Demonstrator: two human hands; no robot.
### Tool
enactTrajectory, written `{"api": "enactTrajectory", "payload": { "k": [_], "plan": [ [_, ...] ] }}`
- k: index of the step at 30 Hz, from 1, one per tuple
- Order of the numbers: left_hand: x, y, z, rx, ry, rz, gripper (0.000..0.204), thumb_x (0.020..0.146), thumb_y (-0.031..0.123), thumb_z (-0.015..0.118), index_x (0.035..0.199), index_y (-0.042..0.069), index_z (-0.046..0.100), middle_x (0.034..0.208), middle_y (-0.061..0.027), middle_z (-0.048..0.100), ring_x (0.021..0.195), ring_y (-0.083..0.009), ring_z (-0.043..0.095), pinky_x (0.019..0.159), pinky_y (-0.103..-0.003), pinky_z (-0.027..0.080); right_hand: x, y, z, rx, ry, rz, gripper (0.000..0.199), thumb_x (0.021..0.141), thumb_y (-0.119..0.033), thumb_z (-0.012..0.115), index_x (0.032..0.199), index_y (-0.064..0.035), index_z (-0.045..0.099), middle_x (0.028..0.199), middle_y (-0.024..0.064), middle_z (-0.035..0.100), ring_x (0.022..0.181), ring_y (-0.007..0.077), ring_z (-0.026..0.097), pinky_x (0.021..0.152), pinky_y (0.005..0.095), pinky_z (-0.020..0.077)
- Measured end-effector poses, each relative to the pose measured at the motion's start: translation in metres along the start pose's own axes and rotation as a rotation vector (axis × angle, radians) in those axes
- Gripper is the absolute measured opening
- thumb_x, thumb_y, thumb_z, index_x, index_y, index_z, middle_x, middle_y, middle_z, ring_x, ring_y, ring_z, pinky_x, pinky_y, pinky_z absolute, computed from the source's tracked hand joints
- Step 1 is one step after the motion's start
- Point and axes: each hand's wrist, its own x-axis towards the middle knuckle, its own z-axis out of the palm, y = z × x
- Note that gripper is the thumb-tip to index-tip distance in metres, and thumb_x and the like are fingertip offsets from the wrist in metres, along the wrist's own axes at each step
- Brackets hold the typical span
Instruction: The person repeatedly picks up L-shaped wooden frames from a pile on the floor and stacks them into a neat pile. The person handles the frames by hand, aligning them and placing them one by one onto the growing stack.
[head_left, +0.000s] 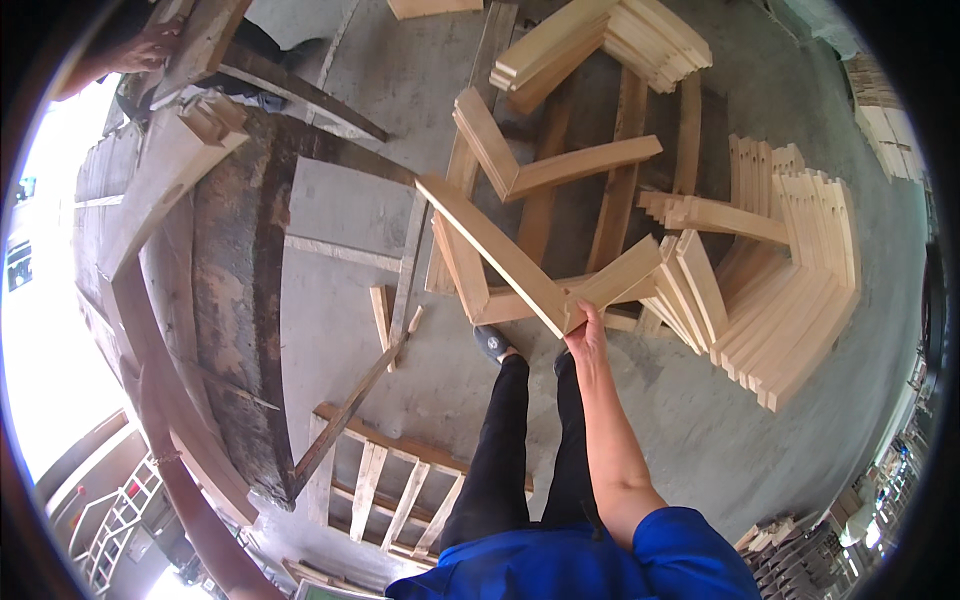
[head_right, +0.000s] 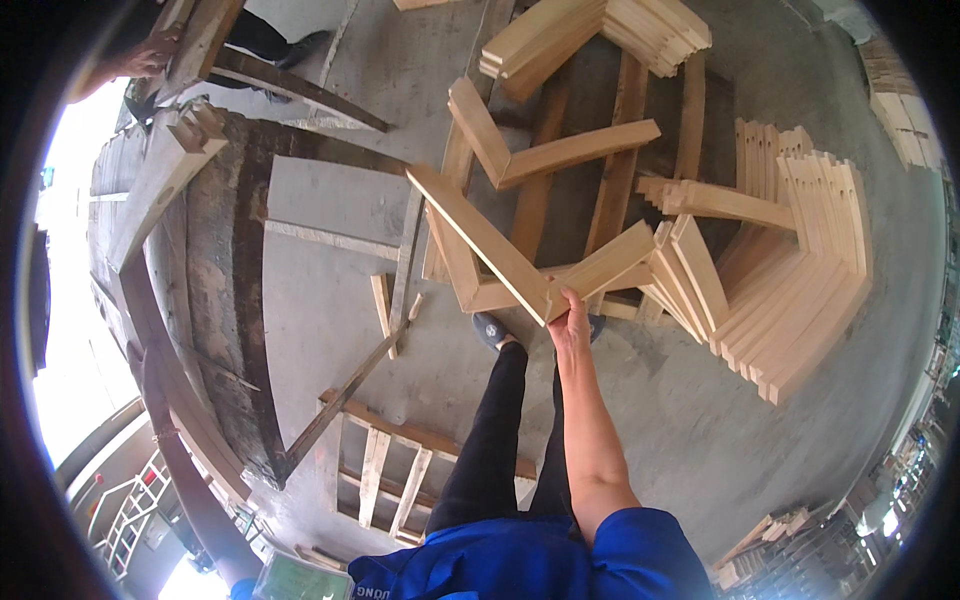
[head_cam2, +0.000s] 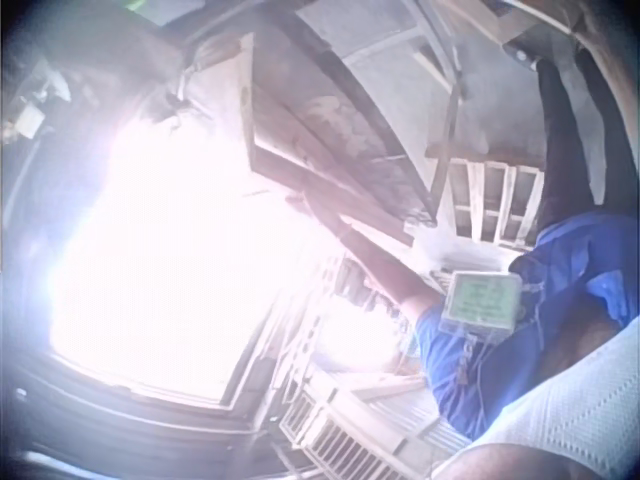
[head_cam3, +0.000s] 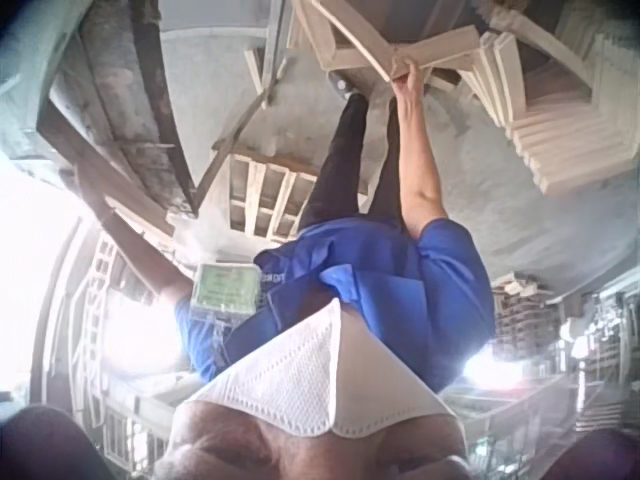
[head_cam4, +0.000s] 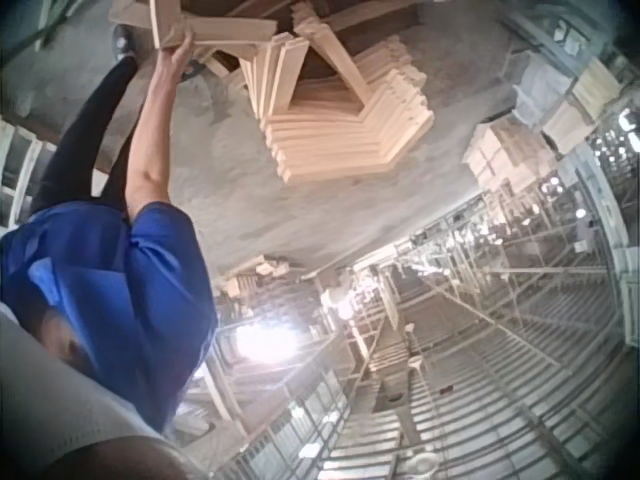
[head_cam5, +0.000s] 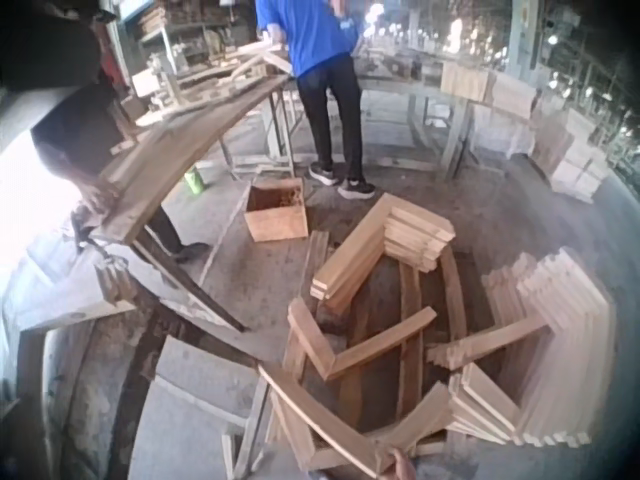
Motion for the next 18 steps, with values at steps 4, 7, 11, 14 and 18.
{"api": "enactTrajectory", "payload": {
  "k": [4,7,11,14,18],
  "plan": [
    [0.0,0.013,-0.002,0.13,0.031,-0.003,0.03,0.088,0.024,0.059,0.101,0.001,0.046,0.08,-0.0025,0.051,0.069,-0.008,0.049,0.057,-0.025,0.043,-0.017,-0.04,0.054,-0.342,-0.119,-0.177,0.05,0.075,-0.008,0.066,0.119,-0.0007,0.044,0.108,0.0176,0.061,0.099,0.0213,0.06,0.081,0.0332,0.0522],
    [-0.005,0.01,0.012,0.142,0.019,-0.039,0.03,0.088,0.026,0.059,0.102,0.001,0.047,0.08,-0.0024,0.052,0.069,-0.0069,0.05,0.057,-0.025,0.043,-0.042,-0.091,0.081,-0.671,-0.14,-0.301,0.049,0.078,-0.018,0.064,0.119,0.002,0.044,0.103,0.0183,0.062,0.097,0.0218,0.061,0.084,0.0316,0.0496],
    [-0.002,-0.013,-0.016,0.033,-0.016,-0.186,0.034,0.09,0.024,0.058,0.113,0.001,0.049,0.084,-0.0026,0.054,0.07,-0.0062,0.051,0.058,-0.021,0.044,-0.094,-0.138,0.118,-0.658,-0.341,-0.191,0.063,0.08,-0.041,0.057,0.124,0.001,0.042,0.096,0.0145,0.058,0.086,0.0212,0.059,0.088,0.0368,0.0452],
    [0.001,-0.017,-0.058,-0.194,0.035,-0.041,0.032,0.088,0.022,0.06,0.109,0.001,0.049,0.08,-0.0027,0.055,0.067,-0.0072,0.052,0.054,-0.023,0.044,-0.124,-0.136,0.154,-0.309,-0.506,-0.037,0.07,0.08,-0.045,0.053,0.129,0.0016,0.035,0.08,0.0072,0.045,0.066,0.0173,0.045,0.086,0.0408,0.0391],
    [-0.001,0.034,0.031,0.048,0.061,-0.117,0.04,0.086,0.015,0.059,0.119,-0.001,0.043,0.077,-0.0015,0.052,0.063,-0.0066,0.049,0.049,-0.025,0.041,-0.158,-0.156,0.181,-0.559,-0.627,-0.112,0.075,0.087,-0.049,0.043,0.133,0.0079,0.031,0.073,0.0118,0.049,0.051,0.0153,0.049,0.066,0.0334,0.049]
  ]
}}
